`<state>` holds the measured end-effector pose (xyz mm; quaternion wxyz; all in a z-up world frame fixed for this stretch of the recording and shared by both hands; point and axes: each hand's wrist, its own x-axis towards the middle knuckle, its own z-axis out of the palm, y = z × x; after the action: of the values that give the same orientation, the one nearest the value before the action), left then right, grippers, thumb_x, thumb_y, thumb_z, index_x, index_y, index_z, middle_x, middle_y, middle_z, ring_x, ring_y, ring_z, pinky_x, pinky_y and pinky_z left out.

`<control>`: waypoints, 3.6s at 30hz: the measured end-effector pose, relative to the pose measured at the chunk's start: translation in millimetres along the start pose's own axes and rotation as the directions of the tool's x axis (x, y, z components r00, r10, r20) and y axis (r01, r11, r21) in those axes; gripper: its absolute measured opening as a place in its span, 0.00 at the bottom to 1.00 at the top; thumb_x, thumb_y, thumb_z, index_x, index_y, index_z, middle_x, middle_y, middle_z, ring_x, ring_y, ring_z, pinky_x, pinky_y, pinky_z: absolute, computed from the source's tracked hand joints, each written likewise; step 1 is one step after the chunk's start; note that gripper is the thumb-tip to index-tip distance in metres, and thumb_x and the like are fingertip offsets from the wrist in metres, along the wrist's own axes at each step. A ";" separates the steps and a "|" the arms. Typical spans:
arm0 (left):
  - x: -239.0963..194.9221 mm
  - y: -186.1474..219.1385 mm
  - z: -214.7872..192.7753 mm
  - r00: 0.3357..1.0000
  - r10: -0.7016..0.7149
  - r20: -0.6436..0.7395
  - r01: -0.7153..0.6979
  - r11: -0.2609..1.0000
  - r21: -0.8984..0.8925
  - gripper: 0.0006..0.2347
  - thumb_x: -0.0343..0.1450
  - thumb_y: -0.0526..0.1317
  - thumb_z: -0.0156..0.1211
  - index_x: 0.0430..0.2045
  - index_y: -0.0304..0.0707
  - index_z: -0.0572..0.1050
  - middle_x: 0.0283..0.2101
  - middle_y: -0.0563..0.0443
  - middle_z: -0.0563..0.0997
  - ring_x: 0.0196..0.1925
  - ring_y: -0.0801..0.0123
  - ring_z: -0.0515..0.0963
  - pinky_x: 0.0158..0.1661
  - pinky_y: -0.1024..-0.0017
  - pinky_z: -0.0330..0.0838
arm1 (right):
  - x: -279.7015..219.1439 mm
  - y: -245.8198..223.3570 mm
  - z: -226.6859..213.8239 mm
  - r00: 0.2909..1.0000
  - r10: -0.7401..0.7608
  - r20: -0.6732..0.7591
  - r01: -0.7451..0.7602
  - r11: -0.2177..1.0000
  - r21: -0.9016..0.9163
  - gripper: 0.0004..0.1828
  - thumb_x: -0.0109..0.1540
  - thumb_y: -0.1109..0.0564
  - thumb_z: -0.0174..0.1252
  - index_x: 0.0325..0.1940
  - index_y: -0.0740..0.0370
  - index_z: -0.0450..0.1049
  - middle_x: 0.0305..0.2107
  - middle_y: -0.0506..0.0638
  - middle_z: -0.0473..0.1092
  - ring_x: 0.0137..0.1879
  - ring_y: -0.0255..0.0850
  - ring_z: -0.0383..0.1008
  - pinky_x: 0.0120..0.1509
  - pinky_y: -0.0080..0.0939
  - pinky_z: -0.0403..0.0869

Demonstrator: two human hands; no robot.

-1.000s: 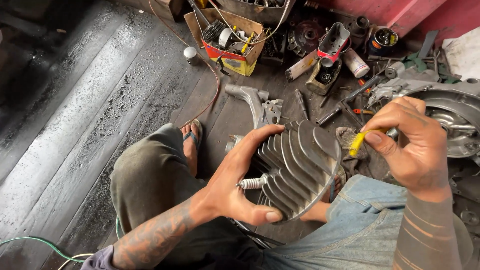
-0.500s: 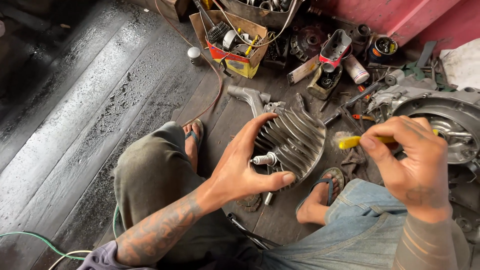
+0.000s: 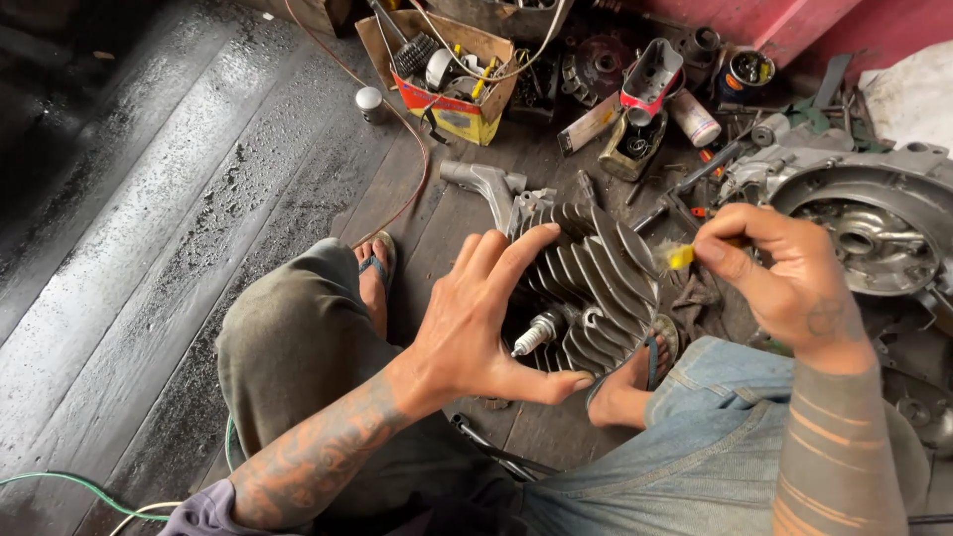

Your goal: Cleaning motorcycle engine components like a flywheel and cylinder head using a brush and a screwdriver.

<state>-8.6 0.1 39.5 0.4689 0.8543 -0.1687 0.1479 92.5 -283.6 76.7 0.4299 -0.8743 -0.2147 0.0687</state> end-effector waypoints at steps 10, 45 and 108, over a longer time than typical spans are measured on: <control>-4.1 -5.2 2.3 0.998 0.067 0.014 -0.068 0.987 0.143 0.48 0.50 0.63 0.74 0.64 0.36 0.65 0.39 0.47 0.65 0.40 0.58 0.68 0.34 0.63 0.70 | 7.0 21.3 -3.5 0.976 -0.009 0.217 -0.051 0.961 0.271 0.04 0.64 0.66 0.55 0.37 0.66 0.75 0.33 0.47 0.73 0.35 0.32 0.65 0.42 0.30 0.63; 19.8 -67.2 46.4 0.855 -0.404 0.327 0.247 -0.237 -0.940 0.33 0.68 0.60 0.51 0.66 0.45 0.64 0.65 0.43 0.72 0.66 0.53 0.72 0.61 0.54 0.70 | 7.6 26.4 111.5 0.950 0.302 0.074 -0.124 0.150 0.981 0.25 0.55 0.52 0.59 0.56 0.61 0.71 0.43 0.51 0.74 0.43 0.41 0.73 0.50 0.42 0.72; -1.9 -61.6 9.4 0.906 -0.390 0.164 -0.076 -0.531 -0.844 0.16 0.73 0.48 0.54 0.46 0.35 0.77 0.44 0.47 0.83 0.43 0.63 0.83 0.49 0.62 0.79 | -3.5 38.2 18.6 0.754 0.305 -0.581 0.121 0.806 0.580 0.10 0.63 0.59 0.48 0.42 0.60 0.74 0.20 0.42 0.62 0.21 0.29 0.58 0.27 0.29 0.64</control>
<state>16.9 23.4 -12.4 0.9992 0.0031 0.0025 -0.0393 95.8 -292.2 35.0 0.7199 -0.6763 0.0256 -0.1540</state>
